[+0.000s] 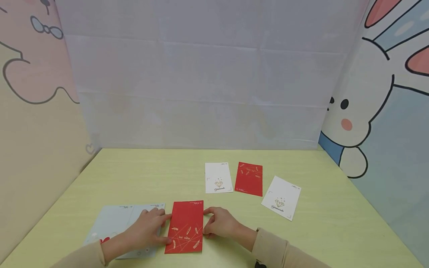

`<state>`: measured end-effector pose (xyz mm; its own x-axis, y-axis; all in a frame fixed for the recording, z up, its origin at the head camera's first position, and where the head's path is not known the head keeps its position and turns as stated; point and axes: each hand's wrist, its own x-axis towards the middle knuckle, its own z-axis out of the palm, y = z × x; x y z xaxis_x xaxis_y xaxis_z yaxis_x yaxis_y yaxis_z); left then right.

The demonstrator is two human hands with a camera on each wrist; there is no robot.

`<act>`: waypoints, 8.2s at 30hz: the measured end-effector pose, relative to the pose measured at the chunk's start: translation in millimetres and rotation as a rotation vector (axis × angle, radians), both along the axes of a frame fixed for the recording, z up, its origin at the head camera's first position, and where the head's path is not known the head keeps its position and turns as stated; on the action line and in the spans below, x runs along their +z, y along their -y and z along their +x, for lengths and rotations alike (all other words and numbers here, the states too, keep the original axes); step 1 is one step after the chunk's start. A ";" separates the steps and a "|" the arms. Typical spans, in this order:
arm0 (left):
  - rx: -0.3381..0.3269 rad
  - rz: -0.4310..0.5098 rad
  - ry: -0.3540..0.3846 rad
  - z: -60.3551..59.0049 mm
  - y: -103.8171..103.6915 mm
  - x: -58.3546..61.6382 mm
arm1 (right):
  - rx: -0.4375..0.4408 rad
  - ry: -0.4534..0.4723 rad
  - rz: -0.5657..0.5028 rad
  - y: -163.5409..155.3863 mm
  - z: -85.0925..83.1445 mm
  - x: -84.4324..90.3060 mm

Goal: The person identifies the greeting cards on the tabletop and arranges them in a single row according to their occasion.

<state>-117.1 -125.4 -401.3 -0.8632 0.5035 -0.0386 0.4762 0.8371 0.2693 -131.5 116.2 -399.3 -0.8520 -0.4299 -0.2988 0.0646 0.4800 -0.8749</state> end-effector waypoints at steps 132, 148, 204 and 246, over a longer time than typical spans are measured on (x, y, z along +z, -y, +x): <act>0.392 1.140 0.582 -113.9 -203.5 -3.9 | -0.480 0.070 -0.086 -169.4 -94.8 9.2; 0.443 1.077 0.486 -105.7 -212.4 -5.2 | -0.521 0.077 -0.052 -161.8 -90.5 10.4; 0.063 0.673 0.261 -36.5 -83.1 15.9 | -0.037 -0.098 -0.368 -105.2 -30.2 24.4; -0.023 0.066 0.089 -24.5 -79.4 2.5 | -0.018 0.033 -0.202 -92.6 -7.1 -2.6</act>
<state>-141.6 -46.0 -398.8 -0.8460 0.5270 -0.0810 0.4666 0.8053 0.3656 -138.5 208.8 -401.9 -0.8513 -0.4686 -0.2359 0.1019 0.2933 -0.9506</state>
